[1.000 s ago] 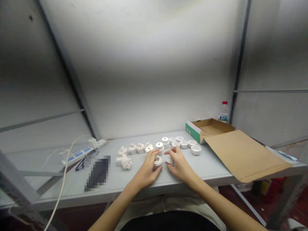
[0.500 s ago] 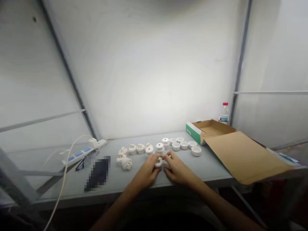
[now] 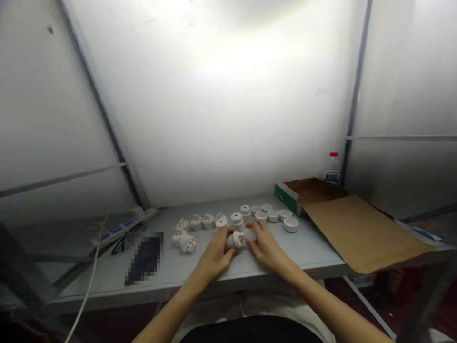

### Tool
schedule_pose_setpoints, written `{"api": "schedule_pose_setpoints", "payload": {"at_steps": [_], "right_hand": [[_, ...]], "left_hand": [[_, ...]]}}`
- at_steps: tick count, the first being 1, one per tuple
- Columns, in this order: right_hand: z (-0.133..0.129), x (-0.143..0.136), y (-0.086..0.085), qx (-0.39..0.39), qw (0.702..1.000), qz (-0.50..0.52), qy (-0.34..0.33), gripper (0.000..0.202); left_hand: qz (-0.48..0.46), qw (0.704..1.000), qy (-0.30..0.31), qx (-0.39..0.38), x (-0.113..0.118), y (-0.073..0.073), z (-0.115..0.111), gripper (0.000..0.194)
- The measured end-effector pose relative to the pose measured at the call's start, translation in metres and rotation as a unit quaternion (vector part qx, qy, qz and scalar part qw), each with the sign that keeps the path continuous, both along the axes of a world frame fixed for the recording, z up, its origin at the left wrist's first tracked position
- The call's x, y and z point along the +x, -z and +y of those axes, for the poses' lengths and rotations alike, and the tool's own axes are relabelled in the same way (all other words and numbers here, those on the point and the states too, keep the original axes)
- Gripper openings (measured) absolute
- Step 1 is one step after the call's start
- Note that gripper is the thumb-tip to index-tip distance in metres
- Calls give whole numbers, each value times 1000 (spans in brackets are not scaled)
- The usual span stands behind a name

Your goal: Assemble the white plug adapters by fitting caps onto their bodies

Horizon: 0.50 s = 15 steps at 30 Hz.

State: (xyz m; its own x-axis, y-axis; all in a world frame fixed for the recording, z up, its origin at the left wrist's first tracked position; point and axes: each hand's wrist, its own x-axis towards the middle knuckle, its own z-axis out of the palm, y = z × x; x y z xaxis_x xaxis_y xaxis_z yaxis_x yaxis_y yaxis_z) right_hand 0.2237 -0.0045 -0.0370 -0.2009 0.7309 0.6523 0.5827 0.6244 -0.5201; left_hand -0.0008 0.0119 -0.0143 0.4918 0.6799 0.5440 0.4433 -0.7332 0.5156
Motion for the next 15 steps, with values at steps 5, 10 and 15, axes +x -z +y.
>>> {"api": "schedule_pose_setpoints", "payload": {"at_steps": [5, 10, 15], "right_hand": [[1, 0, -2, -1, 996, 84, -8, 34], [-2, 3, -8, -21, 995, 76, -62, 33], [1, 6, -9, -57, 979, 114, -157, 40]], "left_hand": [[3, 1000, -2, -5, 0, -5, -2, 47], [4, 999, 40, 10, 1, -7, -6, 48], [-9, 998, 57, 19, 3, -9, -7, 45]]}}
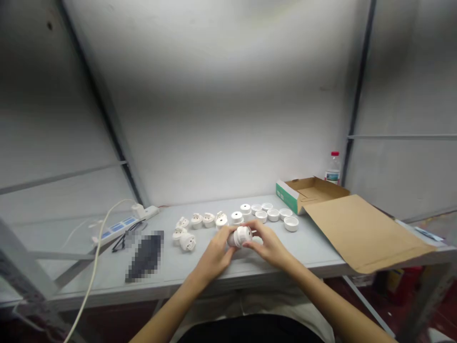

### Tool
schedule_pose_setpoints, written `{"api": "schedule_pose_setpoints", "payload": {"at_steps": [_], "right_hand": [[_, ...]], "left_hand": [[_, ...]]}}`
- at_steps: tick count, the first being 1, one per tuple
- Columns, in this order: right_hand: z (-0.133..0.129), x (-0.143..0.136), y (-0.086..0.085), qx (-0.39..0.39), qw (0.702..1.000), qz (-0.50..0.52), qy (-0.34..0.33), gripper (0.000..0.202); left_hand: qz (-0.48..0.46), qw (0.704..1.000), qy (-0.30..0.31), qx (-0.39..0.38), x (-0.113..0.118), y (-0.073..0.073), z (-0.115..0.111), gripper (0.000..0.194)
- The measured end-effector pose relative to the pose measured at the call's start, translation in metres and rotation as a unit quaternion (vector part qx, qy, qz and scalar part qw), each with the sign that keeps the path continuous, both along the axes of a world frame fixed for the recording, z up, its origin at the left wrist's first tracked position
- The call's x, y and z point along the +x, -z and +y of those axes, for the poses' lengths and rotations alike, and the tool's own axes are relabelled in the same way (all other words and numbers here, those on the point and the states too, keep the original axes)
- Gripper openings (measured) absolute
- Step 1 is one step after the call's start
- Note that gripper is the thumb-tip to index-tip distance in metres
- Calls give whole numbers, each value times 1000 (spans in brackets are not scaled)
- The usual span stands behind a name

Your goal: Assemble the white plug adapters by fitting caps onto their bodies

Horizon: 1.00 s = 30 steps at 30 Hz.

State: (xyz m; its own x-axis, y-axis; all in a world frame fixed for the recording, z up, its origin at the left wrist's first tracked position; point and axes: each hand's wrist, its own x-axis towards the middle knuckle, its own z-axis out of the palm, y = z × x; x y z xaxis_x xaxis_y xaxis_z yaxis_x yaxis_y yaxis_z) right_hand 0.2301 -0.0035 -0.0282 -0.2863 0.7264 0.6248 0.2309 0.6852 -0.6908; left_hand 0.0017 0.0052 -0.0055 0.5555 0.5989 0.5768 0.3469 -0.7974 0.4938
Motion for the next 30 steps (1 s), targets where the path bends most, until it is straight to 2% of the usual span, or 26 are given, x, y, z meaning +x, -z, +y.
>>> {"api": "schedule_pose_setpoints", "payload": {"at_steps": [4, 7, 11, 16, 22, 30], "right_hand": [[2, 0, 4, -46, 995, 56, -67, 40], [2, 0, 3, -48, 995, 59, -71, 38], [-1, 0, 0, -49, 995, 65, -63, 40], [-2, 0, -2, -90, 992, 75, -52, 40], [0, 2, 0, -106, 993, 48, 9, 35], [-1, 2, -2, -136, 990, 0, 44, 47]], "left_hand": [[-1, 1000, -13, 11, 0, 1, 1, 47], [-1, 1000, -13, 20, -1, 1, 2, 49], [-11, 999, -3, 39, -2, 1, 2, 48], [-14, 999, -11, 50, -1, 1, 1, 49], [-13, 998, -6, 56, 0, 0, -3, 47], [13, 999, 5, 44, -1, -1, -3, 47]]}}
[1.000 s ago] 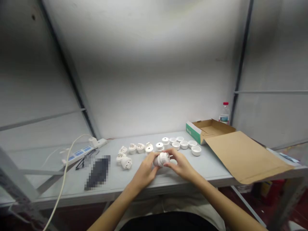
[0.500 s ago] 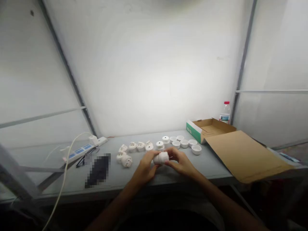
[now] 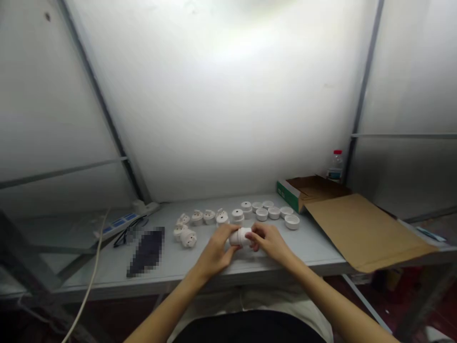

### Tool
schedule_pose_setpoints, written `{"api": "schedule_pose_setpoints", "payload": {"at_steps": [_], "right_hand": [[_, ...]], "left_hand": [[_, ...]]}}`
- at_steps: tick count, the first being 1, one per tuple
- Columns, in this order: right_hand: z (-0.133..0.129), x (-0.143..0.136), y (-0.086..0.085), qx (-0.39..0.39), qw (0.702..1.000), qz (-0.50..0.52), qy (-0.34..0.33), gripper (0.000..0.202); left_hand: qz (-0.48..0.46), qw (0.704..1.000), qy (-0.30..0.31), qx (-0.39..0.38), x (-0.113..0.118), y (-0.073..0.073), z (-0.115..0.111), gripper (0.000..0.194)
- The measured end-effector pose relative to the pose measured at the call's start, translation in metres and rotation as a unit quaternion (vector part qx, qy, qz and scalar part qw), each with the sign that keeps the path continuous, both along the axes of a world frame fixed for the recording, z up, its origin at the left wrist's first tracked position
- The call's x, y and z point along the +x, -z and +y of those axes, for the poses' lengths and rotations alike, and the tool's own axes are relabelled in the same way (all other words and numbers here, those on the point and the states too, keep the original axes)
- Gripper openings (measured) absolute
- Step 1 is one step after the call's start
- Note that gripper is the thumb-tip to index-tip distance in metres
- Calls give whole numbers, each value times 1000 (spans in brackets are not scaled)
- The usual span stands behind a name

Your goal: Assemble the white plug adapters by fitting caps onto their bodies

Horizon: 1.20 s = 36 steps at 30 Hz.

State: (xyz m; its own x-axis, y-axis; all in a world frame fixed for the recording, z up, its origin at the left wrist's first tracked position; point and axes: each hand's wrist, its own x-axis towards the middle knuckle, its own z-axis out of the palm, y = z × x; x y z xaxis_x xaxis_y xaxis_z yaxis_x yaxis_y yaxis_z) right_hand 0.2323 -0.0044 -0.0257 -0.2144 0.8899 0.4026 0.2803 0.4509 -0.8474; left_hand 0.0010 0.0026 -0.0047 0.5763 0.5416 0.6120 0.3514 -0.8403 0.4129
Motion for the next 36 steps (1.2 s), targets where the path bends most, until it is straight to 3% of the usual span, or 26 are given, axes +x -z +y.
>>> {"api": "schedule_pose_setpoints", "payload": {"at_steps": [13, 18, 21, 36], "right_hand": [[5, 1, 5, 56, 996, -73, 17, 66], [0, 0, 0, 70, 994, -71, -40, 45], [-4, -2, 0, 78, 993, -55, -66, 46], [-4, 0, 1, 72, 994, -44, -71, 28]], "left_hand": [[13, 1000, -15, -16, 1, 1, 0, 49], [14, 1000, -20, -17, 1, -1, -2, 49], [16, 1000, -15, -11, 0, -1, 0, 50], [25, 1000, 3, -4, -2, -3, 1, 55]]}}
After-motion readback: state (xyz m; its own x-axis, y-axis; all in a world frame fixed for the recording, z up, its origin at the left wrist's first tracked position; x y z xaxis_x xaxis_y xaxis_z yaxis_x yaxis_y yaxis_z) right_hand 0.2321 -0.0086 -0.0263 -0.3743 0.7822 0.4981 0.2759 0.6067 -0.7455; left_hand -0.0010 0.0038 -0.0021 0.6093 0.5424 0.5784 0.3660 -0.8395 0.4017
